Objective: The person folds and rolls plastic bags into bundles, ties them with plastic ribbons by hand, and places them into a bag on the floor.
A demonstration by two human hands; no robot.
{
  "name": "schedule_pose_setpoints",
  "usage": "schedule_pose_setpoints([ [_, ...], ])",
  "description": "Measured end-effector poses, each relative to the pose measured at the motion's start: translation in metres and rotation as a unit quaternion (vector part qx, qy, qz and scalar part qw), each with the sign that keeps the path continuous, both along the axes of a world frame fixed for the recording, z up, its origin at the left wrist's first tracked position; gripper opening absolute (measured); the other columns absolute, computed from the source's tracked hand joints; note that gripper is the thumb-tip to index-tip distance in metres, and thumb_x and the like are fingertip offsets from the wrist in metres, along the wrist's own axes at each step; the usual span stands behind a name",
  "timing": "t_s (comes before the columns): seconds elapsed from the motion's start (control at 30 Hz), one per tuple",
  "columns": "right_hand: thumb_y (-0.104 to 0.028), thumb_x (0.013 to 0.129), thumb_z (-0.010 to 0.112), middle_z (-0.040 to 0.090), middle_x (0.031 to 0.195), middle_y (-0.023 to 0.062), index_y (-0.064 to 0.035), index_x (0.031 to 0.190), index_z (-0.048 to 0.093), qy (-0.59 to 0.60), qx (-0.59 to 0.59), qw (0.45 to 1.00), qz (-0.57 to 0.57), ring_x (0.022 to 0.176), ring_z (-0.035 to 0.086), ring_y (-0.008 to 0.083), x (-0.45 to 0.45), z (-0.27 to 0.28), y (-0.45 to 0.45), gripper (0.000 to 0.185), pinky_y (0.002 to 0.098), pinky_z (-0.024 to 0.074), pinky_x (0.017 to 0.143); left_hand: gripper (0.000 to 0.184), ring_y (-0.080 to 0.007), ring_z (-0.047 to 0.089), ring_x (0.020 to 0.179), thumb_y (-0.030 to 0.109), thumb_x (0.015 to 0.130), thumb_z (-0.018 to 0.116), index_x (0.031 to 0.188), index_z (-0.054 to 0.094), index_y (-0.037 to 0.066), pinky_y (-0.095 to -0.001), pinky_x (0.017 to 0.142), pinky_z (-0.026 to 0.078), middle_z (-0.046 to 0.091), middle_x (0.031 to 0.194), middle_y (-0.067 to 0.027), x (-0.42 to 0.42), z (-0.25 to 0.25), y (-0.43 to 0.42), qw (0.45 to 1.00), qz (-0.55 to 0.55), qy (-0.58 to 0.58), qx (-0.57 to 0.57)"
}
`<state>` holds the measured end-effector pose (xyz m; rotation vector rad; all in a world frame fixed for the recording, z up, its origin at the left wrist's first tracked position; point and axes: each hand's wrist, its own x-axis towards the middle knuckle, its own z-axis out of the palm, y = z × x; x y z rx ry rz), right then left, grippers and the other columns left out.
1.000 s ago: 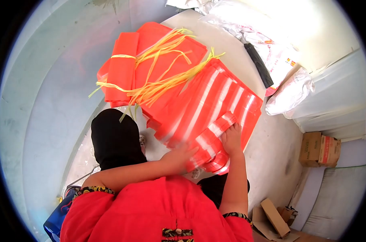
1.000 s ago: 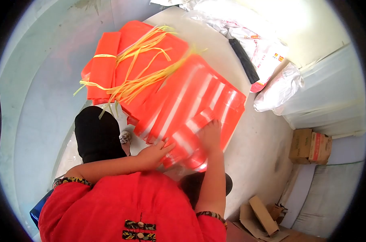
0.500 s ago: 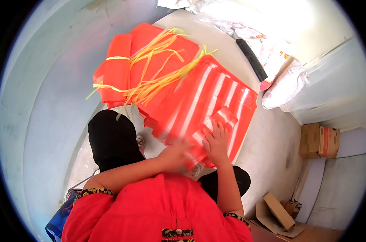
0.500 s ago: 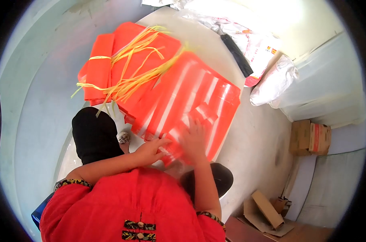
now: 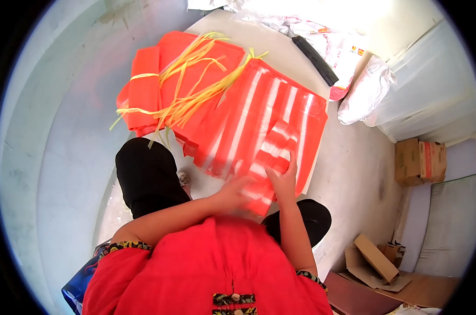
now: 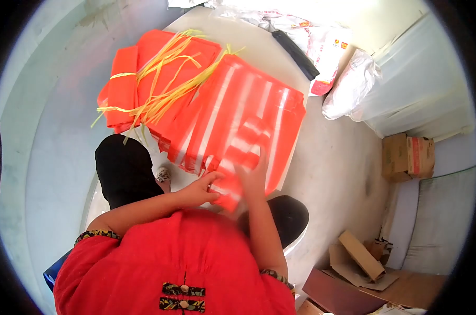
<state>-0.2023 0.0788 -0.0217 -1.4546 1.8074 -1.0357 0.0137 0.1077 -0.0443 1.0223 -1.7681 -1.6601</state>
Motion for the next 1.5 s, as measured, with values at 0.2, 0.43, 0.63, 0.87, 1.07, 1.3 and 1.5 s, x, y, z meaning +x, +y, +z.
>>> schedule_pose_setpoints([
  [0.2,-0.015,0.074,0.086,0.031,0.160,0.0224,-0.0049,0.161,0.030,0.051,-0.014,0.998,-0.033,0.149,0.034,0.0374,0.015,0.011,-0.013,0.104,0.0459,0.0361,0.122,0.060,-0.0348,0.058,0.127,0.005,0.089,0.065,0.147,0.050,0.004,-0.0406,0.106,0.048,0.057,0.140,-0.0214,-0.003,0.021,0.002,0.992,-0.011,-0.066,-0.106],
  [0.43,-0.010,0.074,0.085,0.030,0.162,0.0212,-0.0042,0.159,0.035,0.014,-0.106,0.994,-0.019,0.149,0.034,0.0394,0.020,0.027,-0.021,0.099,0.0463,0.0355,0.122,0.052,-0.0359,0.059,0.108,0.012,0.089,0.071,0.140,0.058,0.016,-0.0452,0.093,0.049,0.060,0.115,-0.0135,0.003,0.006,-0.004,0.965,0.005,-0.091,-0.244],
  [0.63,-0.020,0.074,0.085,0.040,0.156,0.0231,-0.0034,0.158,0.036,0.005,-0.020,0.999,-0.034,0.147,0.038,0.0400,0.010,-0.001,-0.035,0.099,0.0476,0.0355,0.121,0.051,-0.0373,0.058,0.118,0.026,0.086,0.078,0.131,0.064,0.008,-0.0496,0.100,0.048,0.063,0.126,-0.0171,0.064,0.057,-0.061,0.863,0.154,-0.345,-0.336],
  [0.87,-0.019,0.074,0.083,0.043,0.152,0.0238,-0.0035,0.158,0.036,0.030,-0.009,0.999,-0.038,0.141,0.043,0.0410,0.016,0.006,-0.036,0.098,0.0480,0.0394,0.117,0.063,-0.0346,0.066,0.110,0.032,0.080,0.086,0.127,0.054,0.004,-0.0451,0.090,0.053,0.060,0.127,-0.0171,0.174,0.055,-0.102,0.736,0.332,-0.541,-0.236],
  [1.07,-0.017,0.074,0.083,0.043,0.153,0.0247,-0.0045,0.159,0.035,0.007,-0.003,0.999,-0.042,0.141,0.044,0.0408,0.017,0.007,-0.036,0.099,0.0472,0.0409,0.117,0.060,-0.0363,0.073,0.091,0.031,0.086,0.083,0.125,0.048,0.002,-0.0465,0.079,0.058,0.064,0.117,-0.0186,0.192,0.029,-0.113,0.736,0.338,-0.556,-0.187],
  [1.3,0.004,0.080,0.074,0.038,0.159,0.0183,-0.0088,0.165,0.023,-0.220,0.004,0.974,-0.046,0.130,0.055,0.0300,0.008,0.007,-0.039,0.100,0.0404,0.0522,0.105,0.030,-0.0372,0.072,0.094,0.033,0.097,0.067,0.102,0.067,0.004,-0.0486,0.080,0.056,0.073,0.095,-0.0175,0.205,0.031,-0.122,0.816,0.372,-0.426,-0.117],
  [1.5,0.005,0.083,0.074,0.040,0.158,0.0186,-0.0105,0.167,0.017,-0.370,-0.002,0.928,-0.042,0.126,0.058,0.0295,-0.014,-0.004,-0.039,0.103,0.0427,0.0543,0.102,0.032,-0.0359,0.071,0.093,0.037,0.098,0.062,0.103,0.074,0.008,-0.0488,0.081,0.056,0.074,0.092,-0.0156,0.176,0.036,-0.110,0.889,0.372,-0.252,-0.092],
])
